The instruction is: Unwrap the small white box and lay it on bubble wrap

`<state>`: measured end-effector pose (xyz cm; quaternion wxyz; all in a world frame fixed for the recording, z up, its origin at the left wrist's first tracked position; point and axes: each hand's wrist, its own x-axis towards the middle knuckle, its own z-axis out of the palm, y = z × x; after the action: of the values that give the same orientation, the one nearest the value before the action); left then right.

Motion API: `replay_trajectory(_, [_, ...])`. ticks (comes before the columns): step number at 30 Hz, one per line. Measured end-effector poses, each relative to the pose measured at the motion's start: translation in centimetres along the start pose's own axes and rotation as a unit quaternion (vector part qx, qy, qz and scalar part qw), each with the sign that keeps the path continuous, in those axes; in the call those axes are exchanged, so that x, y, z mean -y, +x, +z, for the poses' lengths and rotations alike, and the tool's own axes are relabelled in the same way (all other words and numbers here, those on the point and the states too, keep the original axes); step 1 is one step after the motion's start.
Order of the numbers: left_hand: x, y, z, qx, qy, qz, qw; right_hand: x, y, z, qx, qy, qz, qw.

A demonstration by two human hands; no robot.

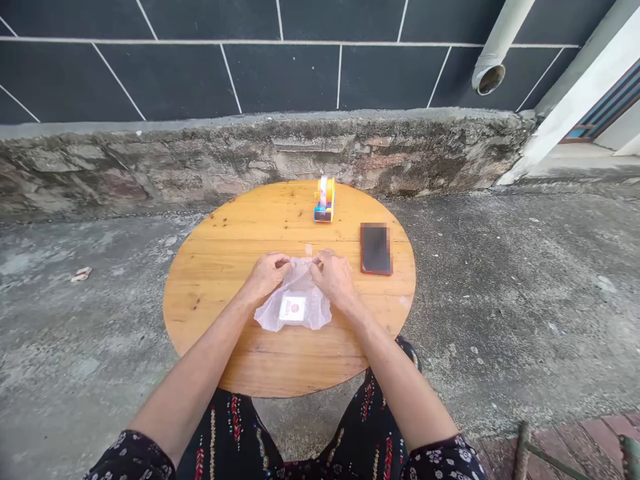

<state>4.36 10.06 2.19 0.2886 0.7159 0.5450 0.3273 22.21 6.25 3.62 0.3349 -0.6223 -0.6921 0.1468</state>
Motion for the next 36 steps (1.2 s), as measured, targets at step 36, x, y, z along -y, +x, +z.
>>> replay_trajectory(36, [0.7,-1.8,-2.7,0.012,0.033,0.018,0.999,-3.3,-0.1,0.1,-0.078,0.06,0.079,0.992])
